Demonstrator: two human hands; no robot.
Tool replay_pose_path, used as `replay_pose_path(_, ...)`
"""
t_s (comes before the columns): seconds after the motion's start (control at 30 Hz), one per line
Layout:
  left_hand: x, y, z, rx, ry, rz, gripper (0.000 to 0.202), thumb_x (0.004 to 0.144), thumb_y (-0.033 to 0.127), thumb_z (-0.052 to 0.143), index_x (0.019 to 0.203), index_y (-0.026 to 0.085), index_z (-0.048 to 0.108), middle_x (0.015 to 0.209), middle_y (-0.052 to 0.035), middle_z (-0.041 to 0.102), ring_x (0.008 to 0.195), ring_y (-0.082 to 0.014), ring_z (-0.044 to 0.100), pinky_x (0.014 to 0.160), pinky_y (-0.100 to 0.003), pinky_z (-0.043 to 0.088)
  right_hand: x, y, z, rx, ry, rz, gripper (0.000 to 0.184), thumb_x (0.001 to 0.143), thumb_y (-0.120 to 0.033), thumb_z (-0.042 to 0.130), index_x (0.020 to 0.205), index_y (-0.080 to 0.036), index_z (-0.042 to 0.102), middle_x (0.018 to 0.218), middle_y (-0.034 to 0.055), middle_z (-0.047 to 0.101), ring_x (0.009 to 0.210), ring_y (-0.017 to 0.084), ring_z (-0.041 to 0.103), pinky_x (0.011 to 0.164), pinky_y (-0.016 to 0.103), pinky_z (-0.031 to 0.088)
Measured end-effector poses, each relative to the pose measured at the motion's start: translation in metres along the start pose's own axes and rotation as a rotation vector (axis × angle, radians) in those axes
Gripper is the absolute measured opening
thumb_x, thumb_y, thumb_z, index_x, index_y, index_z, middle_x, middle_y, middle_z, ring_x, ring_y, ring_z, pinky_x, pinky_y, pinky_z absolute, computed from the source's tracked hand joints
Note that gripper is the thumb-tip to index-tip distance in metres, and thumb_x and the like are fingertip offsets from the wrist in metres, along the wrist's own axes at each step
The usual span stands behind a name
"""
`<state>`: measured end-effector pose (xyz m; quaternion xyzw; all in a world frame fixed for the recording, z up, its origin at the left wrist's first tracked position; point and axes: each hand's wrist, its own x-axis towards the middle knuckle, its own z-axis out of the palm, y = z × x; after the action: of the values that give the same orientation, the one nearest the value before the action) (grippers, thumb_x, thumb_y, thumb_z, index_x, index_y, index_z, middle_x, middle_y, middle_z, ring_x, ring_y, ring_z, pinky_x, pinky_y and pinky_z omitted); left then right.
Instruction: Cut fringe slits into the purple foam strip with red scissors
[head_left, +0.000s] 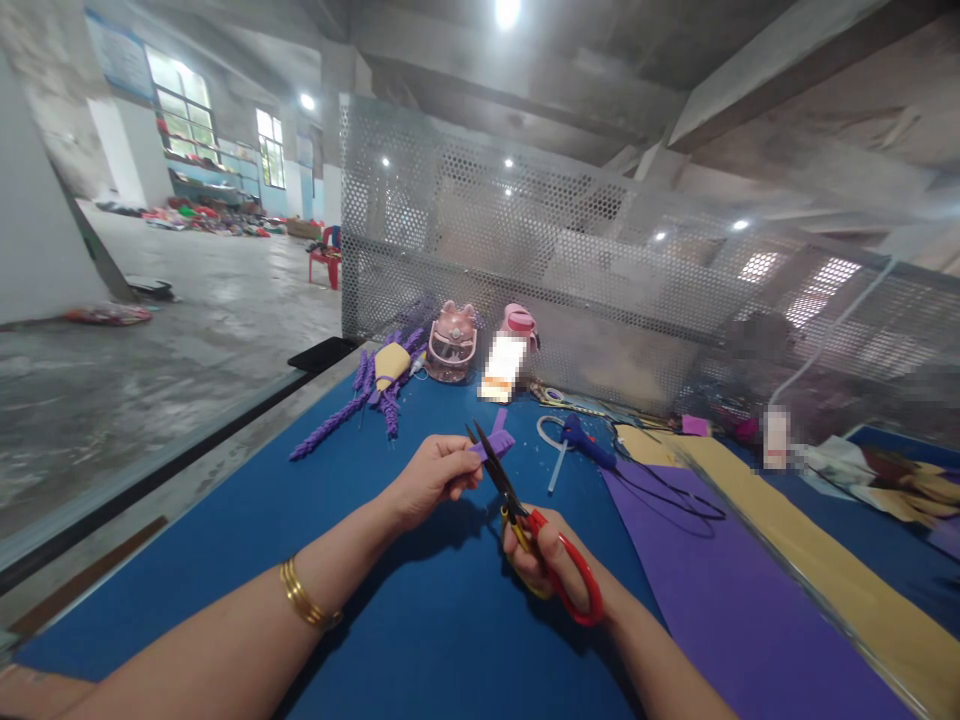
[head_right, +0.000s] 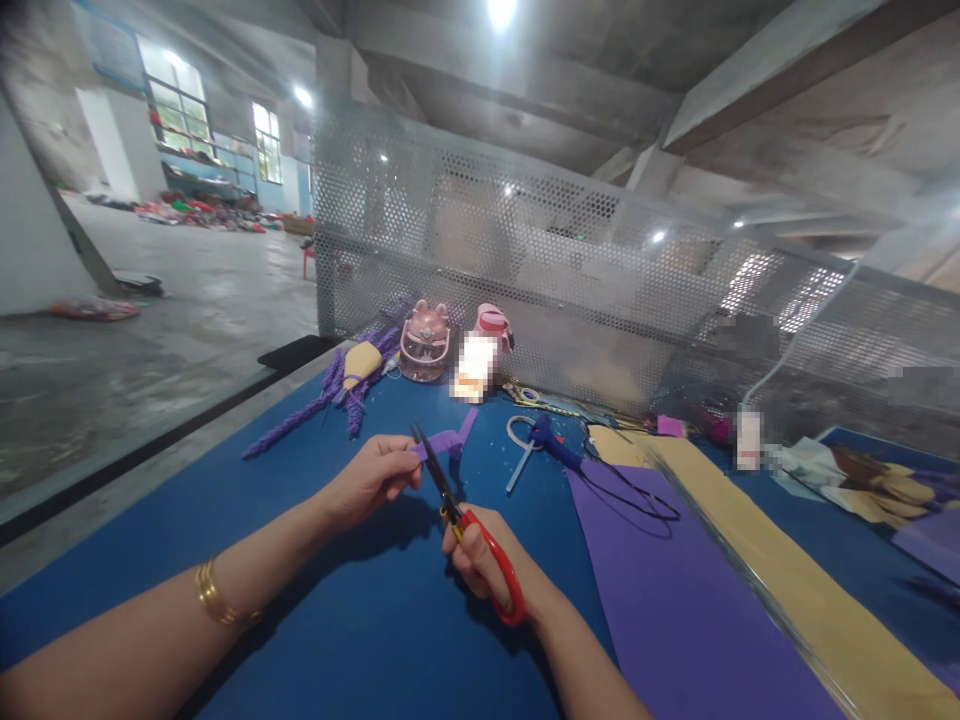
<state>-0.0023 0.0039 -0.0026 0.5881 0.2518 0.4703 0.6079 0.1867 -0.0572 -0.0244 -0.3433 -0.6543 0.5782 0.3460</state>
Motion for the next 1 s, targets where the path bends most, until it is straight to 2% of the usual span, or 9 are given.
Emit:
replay_pose_path(0.3, 0.001, 0.001, -0.001, 0.044, -0.006, 0.019, 0.021, 0.071, 0.025, 0.054, 0.054, 0.013, 0.057, 0.048, 0.0027, 0.054, 0.035, -0.0030, 0.034, 0.041, -0.020, 0.023, 0.002, 0.002, -0.001, 0.096, -0.062, -0.021, 0.064, 0.069, -0.078, 0.037, 0.081, -0.016, 0.049, 0.053, -0.0079, 0.033, 0.037, 0.004, 0.025, 0.034, 0.017, 0.023)
replay_pose_path(0.53, 0.000, 0.002, -0.002, 0.062, -0.002, 0.031, 0.022, 0.071, 0.025, 0.053, 0.053, 0.013, 0.057, 0.045, 0.0043, 0.050, 0.035, -0.0033, 0.033, 0.041, -0.020, 0.022, -0.001, 0.000, -0.002, -0.013, -0.040, -0.002, 0.064, 0.068, -0.078, 0.037, 0.083, -0.017, 0.048, 0.055, -0.0075, 0.034, 0.039, 0.004, 0.025, 0.035, 0.017, 0.023)
replay_pose_path(0.67, 0.001, 0.002, -0.002, 0.066, 0.021, 0.033, 0.022, 0.071, 0.026, 0.053, 0.053, 0.013, 0.057, 0.045, 0.0045, 0.050, 0.035, -0.0034, 0.033, 0.040, -0.020, 0.021, -0.001, -0.006, -0.002, -0.177, -0.003, -0.004, 0.065, 0.068, -0.079, 0.035, 0.083, -0.017, 0.047, 0.054, -0.0080, 0.033, 0.041, 0.005, 0.023, 0.037, 0.018, 0.022)
replay_pose_path(0.8, 0.001, 0.002, -0.002, 0.074, 0.039, 0.022, 0.022, 0.071, 0.027, 0.054, 0.054, 0.013, 0.057, 0.045, 0.0046, 0.050, 0.035, -0.0034, 0.033, 0.040, -0.020, 0.021, 0.000, -0.009, -0.003, -0.429, 0.045, -0.083, 0.062, 0.071, -0.077, 0.033, 0.079, -0.017, 0.046, 0.059, -0.0057, 0.036, 0.048, 0.007, 0.028, 0.043, 0.019, 0.025)
replay_pose_path(0.87, 0.001, 0.003, -0.002, 0.081, 0.048, 0.022, 0.021, 0.070, 0.026, 0.054, 0.055, 0.013, 0.057, 0.045, 0.0045, 0.051, 0.036, -0.0036, 0.034, 0.040, -0.020, 0.022, 0.000, -0.008, -0.005, -0.567, 0.082, -0.098, 0.055, 0.072, -0.072, 0.039, 0.077, -0.018, 0.044, 0.060, -0.0054, 0.038, 0.051, 0.007, 0.029, 0.045, 0.020, 0.026)
replay_pose_path(1.0, 0.001, 0.003, -0.003, 0.097, 0.070, 0.021, 0.019, 0.070, 0.024, 0.052, 0.056, 0.013, 0.058, 0.048, 0.0039, 0.052, 0.036, -0.0039, 0.035, 0.040, -0.019, 0.024, -0.001, -0.008, -0.006, -0.770, 0.183, -0.045, 0.035, 0.074, -0.052, 0.054, 0.073, -0.020, 0.038, 0.056, -0.0079, 0.036, 0.050, 0.007, 0.026, 0.043, 0.019, 0.021)
